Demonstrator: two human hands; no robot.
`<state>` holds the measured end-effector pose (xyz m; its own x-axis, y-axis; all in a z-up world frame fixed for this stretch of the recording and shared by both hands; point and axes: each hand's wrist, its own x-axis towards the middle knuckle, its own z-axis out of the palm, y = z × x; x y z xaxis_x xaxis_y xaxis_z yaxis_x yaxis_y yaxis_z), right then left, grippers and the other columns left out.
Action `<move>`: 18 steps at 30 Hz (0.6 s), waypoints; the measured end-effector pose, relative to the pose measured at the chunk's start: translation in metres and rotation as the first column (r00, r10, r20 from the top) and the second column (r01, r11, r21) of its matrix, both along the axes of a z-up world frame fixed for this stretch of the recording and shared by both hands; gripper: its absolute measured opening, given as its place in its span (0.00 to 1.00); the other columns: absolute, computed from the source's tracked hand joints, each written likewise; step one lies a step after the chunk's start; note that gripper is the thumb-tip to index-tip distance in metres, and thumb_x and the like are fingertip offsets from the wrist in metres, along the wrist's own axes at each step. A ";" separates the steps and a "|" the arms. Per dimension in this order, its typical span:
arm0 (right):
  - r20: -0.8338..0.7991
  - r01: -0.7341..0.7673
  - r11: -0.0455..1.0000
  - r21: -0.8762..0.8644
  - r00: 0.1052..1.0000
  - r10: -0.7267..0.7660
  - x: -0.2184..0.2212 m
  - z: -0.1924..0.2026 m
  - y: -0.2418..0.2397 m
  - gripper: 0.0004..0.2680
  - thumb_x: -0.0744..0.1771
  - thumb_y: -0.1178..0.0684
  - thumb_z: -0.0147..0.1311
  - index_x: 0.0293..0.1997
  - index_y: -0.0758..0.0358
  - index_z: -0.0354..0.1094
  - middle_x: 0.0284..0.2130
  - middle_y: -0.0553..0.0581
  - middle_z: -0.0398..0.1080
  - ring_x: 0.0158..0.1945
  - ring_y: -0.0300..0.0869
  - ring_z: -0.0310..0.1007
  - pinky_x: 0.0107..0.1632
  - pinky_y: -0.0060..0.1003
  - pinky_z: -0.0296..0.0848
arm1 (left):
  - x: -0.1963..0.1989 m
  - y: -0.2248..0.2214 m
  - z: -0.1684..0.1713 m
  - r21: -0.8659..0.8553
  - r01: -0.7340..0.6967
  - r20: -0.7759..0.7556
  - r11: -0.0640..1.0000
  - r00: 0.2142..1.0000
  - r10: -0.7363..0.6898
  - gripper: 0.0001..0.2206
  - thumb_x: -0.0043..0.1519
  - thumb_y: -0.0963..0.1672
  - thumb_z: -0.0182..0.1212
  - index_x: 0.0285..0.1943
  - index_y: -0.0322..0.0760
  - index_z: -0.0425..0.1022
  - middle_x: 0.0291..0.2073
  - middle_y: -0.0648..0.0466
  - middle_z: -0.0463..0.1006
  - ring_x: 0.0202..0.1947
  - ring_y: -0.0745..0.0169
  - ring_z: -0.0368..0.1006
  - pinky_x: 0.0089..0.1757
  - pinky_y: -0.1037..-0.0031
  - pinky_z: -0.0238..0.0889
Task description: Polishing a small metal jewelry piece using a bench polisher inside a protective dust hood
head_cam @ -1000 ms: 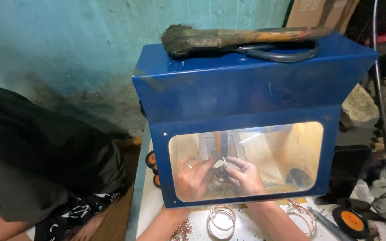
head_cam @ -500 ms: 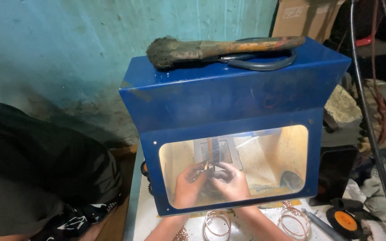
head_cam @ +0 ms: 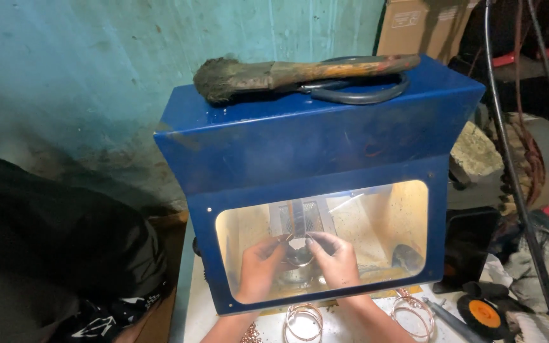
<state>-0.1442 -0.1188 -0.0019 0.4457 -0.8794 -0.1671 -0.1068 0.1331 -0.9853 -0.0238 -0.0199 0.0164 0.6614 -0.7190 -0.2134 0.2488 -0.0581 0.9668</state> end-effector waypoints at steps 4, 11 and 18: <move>0.170 -0.031 0.964 0.264 0.985 -0.015 0.004 0.001 0.003 0.15 0.67 0.56 0.57 0.60 0.70 0.73 0.29 0.63 0.75 0.27 0.48 0.75 0.28 0.40 0.78 | 0.002 0.002 0.006 -0.042 0.038 0.012 0.998 0.999 -0.037 0.11 0.62 0.39 0.59 0.29 0.25 0.83 0.28 0.43 0.83 0.30 0.51 0.80 0.39 0.64 0.81; 0.466 -0.182 0.938 0.297 0.885 0.024 0.009 -0.018 -0.002 0.05 0.69 0.60 0.54 0.40 0.73 0.73 0.22 0.60 0.68 0.27 0.47 0.69 0.31 0.40 0.70 | 0.002 0.009 0.025 -0.091 0.045 -0.118 0.995 0.991 -0.055 0.15 0.62 0.42 0.62 0.52 0.25 0.86 0.33 0.39 0.85 0.33 0.49 0.79 0.40 0.62 0.80; 0.568 -0.383 0.897 0.220 0.798 0.201 0.007 -0.022 -0.003 0.06 0.67 0.61 0.52 0.30 0.68 0.71 0.24 0.60 0.71 0.30 0.46 0.70 0.35 0.37 0.68 | 0.006 0.018 0.020 -0.127 0.027 -0.098 0.992 0.994 -0.040 0.14 0.64 0.43 0.62 0.30 0.23 0.83 0.22 0.43 0.78 0.26 0.53 0.76 0.35 0.65 0.77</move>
